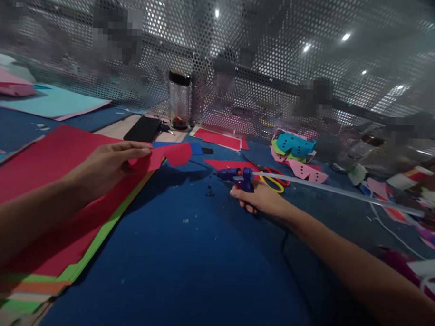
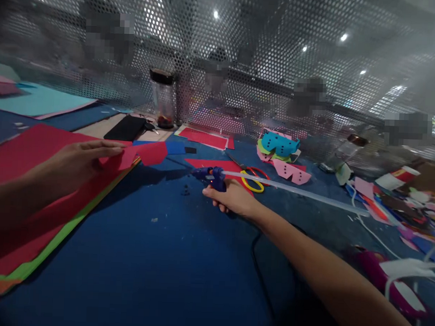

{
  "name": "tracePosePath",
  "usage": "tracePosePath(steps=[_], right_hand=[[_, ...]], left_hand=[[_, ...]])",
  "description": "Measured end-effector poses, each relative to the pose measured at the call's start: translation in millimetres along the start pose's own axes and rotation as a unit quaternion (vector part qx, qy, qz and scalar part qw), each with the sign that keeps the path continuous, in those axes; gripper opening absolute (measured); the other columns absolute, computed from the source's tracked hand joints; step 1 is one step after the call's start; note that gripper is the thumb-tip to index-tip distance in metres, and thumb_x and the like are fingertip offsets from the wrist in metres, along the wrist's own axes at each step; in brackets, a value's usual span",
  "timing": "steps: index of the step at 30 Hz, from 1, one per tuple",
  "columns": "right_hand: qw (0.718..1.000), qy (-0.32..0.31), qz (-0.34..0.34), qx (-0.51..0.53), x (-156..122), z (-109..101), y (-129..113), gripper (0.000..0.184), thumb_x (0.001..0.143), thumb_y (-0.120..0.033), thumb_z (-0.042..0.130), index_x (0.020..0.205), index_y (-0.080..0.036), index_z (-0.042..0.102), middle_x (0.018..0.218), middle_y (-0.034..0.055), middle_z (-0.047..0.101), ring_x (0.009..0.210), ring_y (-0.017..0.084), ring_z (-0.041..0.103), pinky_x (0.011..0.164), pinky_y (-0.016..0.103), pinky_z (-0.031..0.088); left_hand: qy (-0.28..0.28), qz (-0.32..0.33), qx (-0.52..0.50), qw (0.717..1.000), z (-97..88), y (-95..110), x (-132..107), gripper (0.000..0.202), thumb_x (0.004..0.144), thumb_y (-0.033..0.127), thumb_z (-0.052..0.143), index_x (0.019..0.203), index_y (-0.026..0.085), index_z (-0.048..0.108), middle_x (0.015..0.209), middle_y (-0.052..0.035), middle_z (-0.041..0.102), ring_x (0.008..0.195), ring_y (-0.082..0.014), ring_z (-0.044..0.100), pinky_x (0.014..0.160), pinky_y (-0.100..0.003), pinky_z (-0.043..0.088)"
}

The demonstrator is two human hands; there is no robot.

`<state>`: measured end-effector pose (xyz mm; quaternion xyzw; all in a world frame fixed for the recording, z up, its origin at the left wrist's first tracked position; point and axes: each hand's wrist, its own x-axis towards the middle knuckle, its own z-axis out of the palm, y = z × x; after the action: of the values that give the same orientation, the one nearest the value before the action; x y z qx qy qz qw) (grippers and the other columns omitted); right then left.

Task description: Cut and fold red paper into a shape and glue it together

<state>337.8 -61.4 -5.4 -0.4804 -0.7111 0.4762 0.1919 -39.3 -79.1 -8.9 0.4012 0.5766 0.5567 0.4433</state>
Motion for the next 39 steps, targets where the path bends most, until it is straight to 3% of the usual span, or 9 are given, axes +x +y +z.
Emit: tracePosePath(steps=[6, 15, 21, 26, 35, 39], right_hand=[[0.999, -0.033, 0.008, -0.015, 7.2, -3.8, 4.1, 0.035, 0.086, -0.054, 0.073, 0.091, -0.020, 0.069, 0.067, 0.0005, 0.067, 0.046, 0.010, 0.057, 0.039, 0.020, 0.043], [0.997, -0.040, 0.052, -0.049, 10.4, -3.8, -1.4, 0.041, 0.086, -0.060, 0.070, 0.087, -0.019, 0.066, 0.063, 0.0008, 0.066, 0.044, 0.011, 0.057, 0.038, 0.020, 0.043], [0.996, -0.053, 0.054, -0.057, 8.9, -5.1, -6.5, 0.039, 0.087, -0.057, 0.069, 0.088, -0.019, 0.065, 0.063, -0.0002, 0.065, 0.044, 0.010, 0.057, 0.040, 0.020, 0.044], [0.995, -0.058, 0.060, -0.048, 7.7, -4.5, -11.2, 0.037, 0.088, -0.055, 0.070, 0.085, -0.019, 0.063, 0.061, -0.0021, 0.062, 0.045, 0.009, 0.056, 0.040, 0.018, 0.044], [0.999, -0.021, 0.012, 0.032, 3.0, -0.5, -8.0, 0.035, 0.088, -0.053, 0.071, 0.096, -0.019, 0.064, 0.065, -0.0044, 0.061, 0.045, 0.006, 0.054, 0.041, 0.016, 0.041], [0.999, 0.014, -0.021, 0.032, -10.3, 4.8, -13.4, 0.034, 0.088, -0.052, 0.072, 0.098, -0.020, 0.065, 0.066, -0.0042, 0.062, 0.045, 0.006, 0.054, 0.043, 0.018, 0.042]], left_hand=[[0.014, -0.012, -0.011, 1.000, -0.9, -2.8, -0.9, 0.020, 0.070, 0.029, 0.087, 0.088, 0.023, 0.082, 0.098, -0.0022, 0.078, 0.082, -0.0142, 0.069, 0.064, -0.016, 0.057], [0.009, -0.018, -0.008, 1.000, -3.5, -4.6, -0.1, 0.018, 0.073, 0.030, 0.086, 0.090, 0.023, 0.082, 0.094, -0.0029, 0.078, 0.077, -0.0145, 0.068, 0.059, -0.016, 0.057], [-0.006, -0.024, -0.013, 1.000, -2.6, -2.8, -3.5, 0.022, 0.074, 0.030, 0.086, 0.094, 0.021, 0.081, 0.098, -0.0027, 0.078, 0.077, -0.0120, 0.069, 0.064, -0.015, 0.059], [-0.010, -0.025, -0.014, 1.000, -4.8, -4.9, -1.7, 0.023, 0.075, 0.029, 0.086, 0.096, 0.020, 0.081, 0.098, -0.0034, 0.077, 0.073, -0.0107, 0.067, 0.060, -0.013, 0.058], [-0.006, -0.034, -0.004, 0.999, 0.0, -2.7, -5.0, 0.031, 0.070, 0.035, 0.090, 0.096, 0.020, 0.079, 0.089, -0.0014, 0.074, 0.071, -0.0104, 0.065, 0.056, -0.013, 0.054], [-0.032, -0.012, 0.002, 0.999, 5.9, -0.3, -9.8, 0.030, 0.072, 0.033, 0.089, 0.096, 0.019, 0.079, 0.083, -0.0005, 0.072, 0.068, -0.0085, 0.062, 0.055, -0.012, 0.049]])
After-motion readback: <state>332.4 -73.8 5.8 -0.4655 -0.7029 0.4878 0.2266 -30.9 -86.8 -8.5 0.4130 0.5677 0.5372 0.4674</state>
